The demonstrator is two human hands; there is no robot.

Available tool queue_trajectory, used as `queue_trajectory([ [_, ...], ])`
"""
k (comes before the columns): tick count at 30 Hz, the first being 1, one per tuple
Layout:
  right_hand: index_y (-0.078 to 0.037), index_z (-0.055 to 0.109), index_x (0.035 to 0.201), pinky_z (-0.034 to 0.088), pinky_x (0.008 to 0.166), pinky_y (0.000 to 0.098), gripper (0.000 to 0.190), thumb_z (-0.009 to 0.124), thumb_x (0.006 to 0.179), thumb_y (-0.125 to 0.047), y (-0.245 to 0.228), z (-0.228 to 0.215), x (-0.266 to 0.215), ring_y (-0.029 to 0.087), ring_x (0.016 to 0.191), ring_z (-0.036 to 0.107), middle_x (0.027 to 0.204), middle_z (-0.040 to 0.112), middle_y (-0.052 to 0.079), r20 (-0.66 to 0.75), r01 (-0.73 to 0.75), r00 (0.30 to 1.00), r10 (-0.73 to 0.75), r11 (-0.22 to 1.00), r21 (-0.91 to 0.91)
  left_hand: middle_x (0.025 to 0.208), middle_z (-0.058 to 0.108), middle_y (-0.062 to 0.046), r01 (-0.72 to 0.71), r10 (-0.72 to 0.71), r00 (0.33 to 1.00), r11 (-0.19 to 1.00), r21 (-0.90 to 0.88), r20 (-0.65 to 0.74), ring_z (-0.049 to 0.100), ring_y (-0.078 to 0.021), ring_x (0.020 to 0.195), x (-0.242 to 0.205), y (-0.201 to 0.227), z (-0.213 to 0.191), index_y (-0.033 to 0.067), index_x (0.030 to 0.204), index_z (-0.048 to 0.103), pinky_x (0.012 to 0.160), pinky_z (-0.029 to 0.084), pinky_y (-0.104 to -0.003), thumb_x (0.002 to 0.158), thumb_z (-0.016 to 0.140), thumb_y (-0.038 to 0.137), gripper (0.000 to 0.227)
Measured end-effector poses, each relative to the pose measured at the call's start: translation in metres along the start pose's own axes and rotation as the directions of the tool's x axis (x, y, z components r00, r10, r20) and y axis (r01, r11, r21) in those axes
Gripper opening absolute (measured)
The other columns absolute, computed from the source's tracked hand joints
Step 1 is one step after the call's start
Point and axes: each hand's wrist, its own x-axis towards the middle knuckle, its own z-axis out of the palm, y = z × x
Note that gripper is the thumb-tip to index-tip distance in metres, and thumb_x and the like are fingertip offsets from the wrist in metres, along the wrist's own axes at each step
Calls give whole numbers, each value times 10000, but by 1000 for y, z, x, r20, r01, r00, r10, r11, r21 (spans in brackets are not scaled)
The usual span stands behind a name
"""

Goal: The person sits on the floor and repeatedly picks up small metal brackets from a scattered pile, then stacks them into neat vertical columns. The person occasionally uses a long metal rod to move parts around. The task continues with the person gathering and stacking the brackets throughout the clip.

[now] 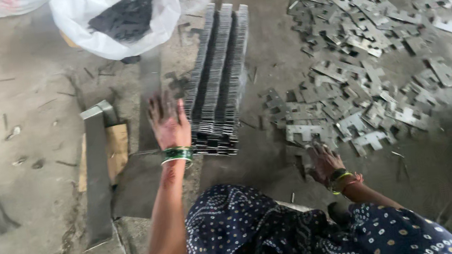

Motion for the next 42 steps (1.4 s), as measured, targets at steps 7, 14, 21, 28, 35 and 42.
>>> queue_trajectory([
  [7, -247, 284, 1571, 340, 1163, 566, 891, 729, 808, -357, 13, 3, -31, 308, 1553, 191, 1691, 189, 17, 49, 37, 998, -35, 998, -55, 1637, 397, -198, -311, 304, 950, 943, -116, -70, 338, -408, 1549, -30, 80, -14, 24, 1478, 587, 1301, 273, -530, 1075, 641, 287, 484],
  [14, -238, 315, 1552, 300, 1179, 518, 845, 724, 840, -435, 21, 10, -46, 320, 1520, 195, 1650, 204, 51, -21, 98, 995, -98, 995, 29, 1539, 469, -201, -475, 666, 607, 742, -474, 434, 343, -392, 1493, -152, 173, 118, 4, 1303, 644, 1233, 272, -502, 922, 696, 298, 484],
  [21, -209, 476, 1467, 326, 1153, 500, 676, 708, 845, -338, 40, 15, -67, 374, 1490, 259, 1617, 306, 109, -192, 281, 946, -262, 957, 79, 1549, 467, -172, -601, 615, 494, 753, -269, 615, 382, -339, 1476, -220, 167, 290, 12, 1383, 594, 1208, 285, -468, 907, 572, 177, 505],
  [28, -216, 520, 1436, 381, 1070, 498, 636, 698, 832, -308, 58, 42, -58, 355, 1391, 377, 1577, 380, 106, -233, 307, 929, -288, 950, 53, 1450, 556, -163, -492, 526, 530, 830, -264, 666, 499, -328, 1385, -214, 180, 320, 58, 1342, 610, 1197, 390, -448, 974, 589, 187, 391],
  [35, -176, 523, 1462, 607, 802, 447, 537, 592, 931, -211, 103, 34, 35, 358, 1031, 710, 1508, 476, 102, -231, 80, 972, -51, 989, 120, 1156, 678, -171, -374, 466, 679, 884, -280, 566, 634, -367, 1084, -180, 213, 266, 101, 1188, 686, 871, 524, -468, 749, 750, 63, 446],
  [42, -216, 337, 1577, 358, 1199, 490, 797, 635, 838, -175, 114, -20, 41, 313, 1519, 259, 1667, 268, 18, -177, 50, 980, -92, 971, -232, 1079, 705, -191, 347, -106, 741, 906, -243, 664, 670, -346, 1008, -193, 170, 271, 61, 1156, 682, 894, 531, -441, 616, 981, 379, 694],
])
